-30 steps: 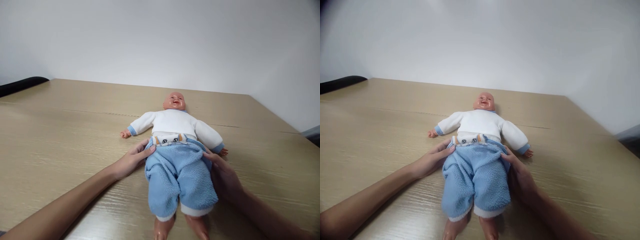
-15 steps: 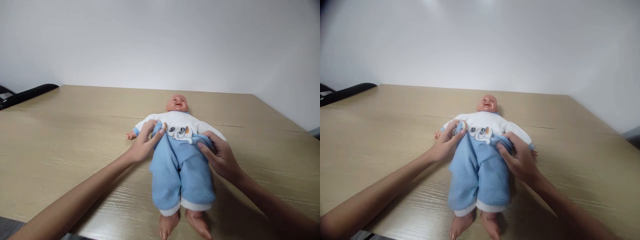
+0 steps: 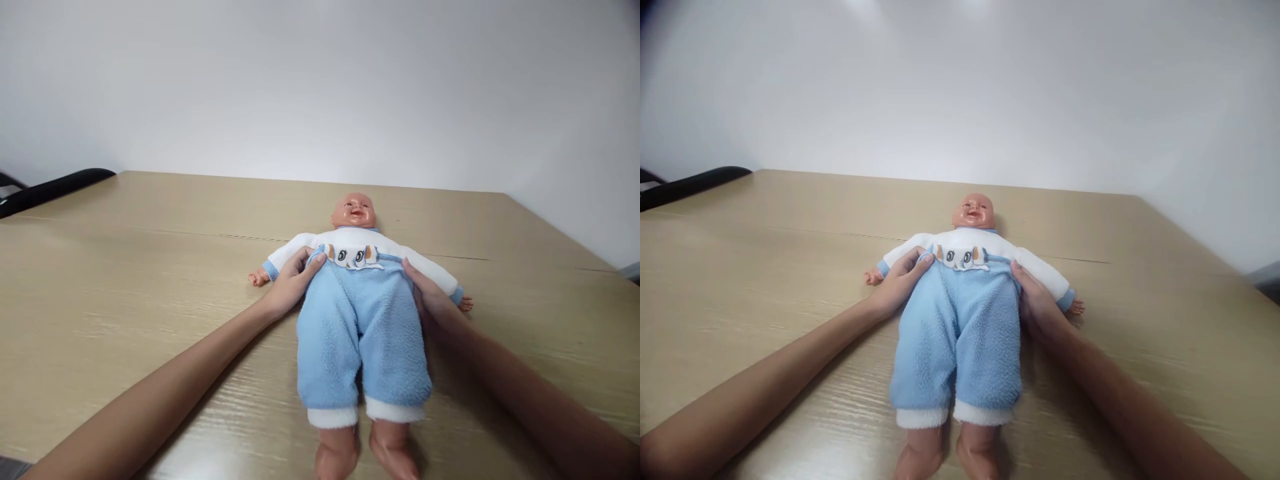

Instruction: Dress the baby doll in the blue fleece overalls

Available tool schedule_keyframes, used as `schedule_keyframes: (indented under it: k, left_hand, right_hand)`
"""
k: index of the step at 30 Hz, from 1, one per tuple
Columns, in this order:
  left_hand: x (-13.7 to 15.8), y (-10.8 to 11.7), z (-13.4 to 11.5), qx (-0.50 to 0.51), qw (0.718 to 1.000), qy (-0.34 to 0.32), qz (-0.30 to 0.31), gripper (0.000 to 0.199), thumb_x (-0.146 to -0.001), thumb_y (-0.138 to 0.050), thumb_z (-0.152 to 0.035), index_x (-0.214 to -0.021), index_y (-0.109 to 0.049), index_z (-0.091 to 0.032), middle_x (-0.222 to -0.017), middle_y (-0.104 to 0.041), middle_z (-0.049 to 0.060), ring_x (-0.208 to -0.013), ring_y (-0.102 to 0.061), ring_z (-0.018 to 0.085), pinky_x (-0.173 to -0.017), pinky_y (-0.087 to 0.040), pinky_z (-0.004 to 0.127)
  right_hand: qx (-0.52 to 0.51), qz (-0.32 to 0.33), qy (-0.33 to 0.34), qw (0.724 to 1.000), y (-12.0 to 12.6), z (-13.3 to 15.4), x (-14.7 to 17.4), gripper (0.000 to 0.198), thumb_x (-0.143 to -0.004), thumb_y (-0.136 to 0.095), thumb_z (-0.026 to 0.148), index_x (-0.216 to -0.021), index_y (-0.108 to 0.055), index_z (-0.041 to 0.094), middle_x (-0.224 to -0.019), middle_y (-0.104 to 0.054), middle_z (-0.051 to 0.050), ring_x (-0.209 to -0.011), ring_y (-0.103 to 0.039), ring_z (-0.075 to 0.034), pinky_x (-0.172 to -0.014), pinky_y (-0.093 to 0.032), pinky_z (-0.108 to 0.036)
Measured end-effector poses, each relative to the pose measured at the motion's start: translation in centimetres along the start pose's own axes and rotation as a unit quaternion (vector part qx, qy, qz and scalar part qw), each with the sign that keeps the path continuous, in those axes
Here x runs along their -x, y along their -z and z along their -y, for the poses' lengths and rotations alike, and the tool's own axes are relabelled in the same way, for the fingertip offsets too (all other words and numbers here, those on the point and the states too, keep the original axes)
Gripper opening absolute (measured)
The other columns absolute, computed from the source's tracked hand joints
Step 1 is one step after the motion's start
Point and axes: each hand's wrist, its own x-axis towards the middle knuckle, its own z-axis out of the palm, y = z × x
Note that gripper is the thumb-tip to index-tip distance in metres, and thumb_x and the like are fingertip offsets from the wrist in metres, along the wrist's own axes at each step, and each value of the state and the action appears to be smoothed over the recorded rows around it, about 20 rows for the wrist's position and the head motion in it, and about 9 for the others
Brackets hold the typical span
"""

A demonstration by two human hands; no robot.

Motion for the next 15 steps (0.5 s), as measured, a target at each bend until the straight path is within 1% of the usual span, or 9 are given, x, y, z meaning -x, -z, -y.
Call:
schedule_keyframes:
  k: [2, 3, 4, 6, 8, 10, 12, 14, 15]
  left_hand:
    - [-0.4, -0.3, 0.2, 0.049, 0.999, 0.021, -0.004, 0.046, -0.101, -0.069, -0.065, -0.105, -0.062, -0.020, -0.092, -0.057, -0.002, -0.081, -0.051, 0.015, -0.075, -0.041, 0.028]
    - [-0.6, -0.3, 0.3, 0.061, 0.998, 0.028, -0.004, 0.047, -0.100, -0.070, -0.066, -0.106, -0.062, -0.020, -0.092, -0.057, -0.002, -0.081, -0.051, 0.015, -0.075, -0.041, 0.027]
    - [-0.6, -0.3, 0.3, 0.060, 0.998, 0.032, -0.001, 0.048, -0.100, -0.071, -0.066, -0.106, -0.062, -0.020, -0.093, -0.058, -0.001, -0.082, -0.051, 0.015, -0.075, -0.041, 0.027]
    - [-0.6, 0.3, 0.3, 0.027, 0.999, 0.031, 0.012, 0.047, -0.101, -0.070, -0.066, -0.108, -0.064, -0.020, -0.097, -0.061, 0.000, -0.085, -0.054, 0.016, -0.078, -0.042, 0.028]
    - [-0.3, 1.4, 0.0, -0.035, 0.998, 0.017, 0.042, 0.045, -0.103, -0.067, -0.063, -0.110, -0.066, -0.019, -0.102, -0.063, 0.001, -0.091, -0.056, 0.017, -0.084, -0.043, 0.030]
    - [0.0, 2.9, -0.5, -0.092, 0.992, -0.004, 0.086, 0.039, -0.105, -0.066, -0.058, -0.111, -0.067, -0.019, -0.108, -0.064, 0.003, -0.099, -0.057, 0.019, -0.092, -0.044, 0.032]
    - [0.3, 4.5, -1.0, -0.114, 0.983, -0.007, 0.142, 0.033, -0.105, -0.068, -0.051, -0.113, -0.067, -0.019, -0.115, -0.064, 0.005, -0.108, -0.058, 0.021, -0.100, -0.044, 0.035]
    - [0.4, 5.6, -1.7, -0.099, 0.975, 0.016, 0.200, 0.030, -0.103, -0.071, -0.046, -0.118, -0.065, -0.021, -0.120, -0.064, 0.006, -0.114, -0.060, 0.023, -0.104, -0.045, 0.037]
    - [0.4, 5.9, -2.0, -0.085, 0.971, 0.030, 0.223, 0.030, -0.102, -0.073, -0.044, -0.119, -0.064, -0.021, -0.120, -0.064, 0.006, -0.116, -0.060, 0.023, -0.105, -0.046, 0.037]
  right_hand:
    - [-0.061, 0.005, -0.071, 0.996, -0.7, 0.0, -0.3, 0.042, -0.096, -0.070, 0.071, -0.106, -0.076, 0.031, -0.096, -0.082, -0.005, -0.103, -0.077, -0.032, -0.091, -0.067, -0.044]
    - [-0.074, 0.011, -0.087, 0.993, -0.8, 0.0, -0.5, 0.042, -0.096, -0.071, 0.071, -0.106, -0.076, 0.031, -0.097, -0.083, -0.005, -0.105, -0.078, -0.032, -0.092, -0.067, -0.044]
    - [-0.076, 0.012, -0.082, 0.994, -0.9, 0.1, -0.7, 0.041, -0.095, -0.072, 0.071, -0.106, -0.076, 0.031, -0.097, -0.082, -0.005, -0.106, -0.077, -0.032, -0.093, -0.067, -0.044]
    - [-0.045, 0.015, -0.027, 0.999, -0.4, 0.2, -0.9, 0.036, -0.094, -0.076, 0.067, -0.103, -0.075, 0.032, -0.098, -0.081, -0.003, -0.108, -0.075, -0.031, -0.097, -0.064, -0.042]
    - [0.042, 0.044, 0.047, 0.997, 0.8, 0.5, -1.0, 0.030, -0.094, -0.077, 0.060, -0.099, -0.074, 0.031, -0.097, -0.078, -0.001, -0.105, -0.071, -0.028, -0.099, -0.060, -0.039]
    - [0.147, 0.095, 0.111, 0.978, 2.3, 0.9, -0.8, 0.024, -0.097, -0.075, 0.052, -0.094, -0.071, 0.028, -0.093, -0.073, 0.000, -0.096, -0.066, -0.026, -0.095, -0.057, -0.038]
    - [0.222, 0.141, 0.160, 0.951, 3.6, 1.1, -0.3, 0.018, -0.098, -0.070, 0.044, -0.091, -0.069, 0.026, -0.091, -0.068, 0.000, -0.092, -0.061, -0.025, -0.094, -0.054, -0.040]
    - [0.250, 0.155, 0.197, 0.935, 4.0, 1.2, 0.2, 0.012, -0.095, -0.069, 0.037, -0.090, -0.069, 0.026, -0.093, -0.068, 0.000, -0.093, -0.059, -0.027, -0.098, -0.052, -0.043]
    - [0.247, 0.155, 0.200, 0.935, 3.8, 1.1, 0.5, 0.009, -0.093, -0.068, 0.034, -0.091, -0.069, 0.026, -0.095, -0.069, 0.000, -0.096, -0.060, -0.027, -0.101, -0.052, -0.044]
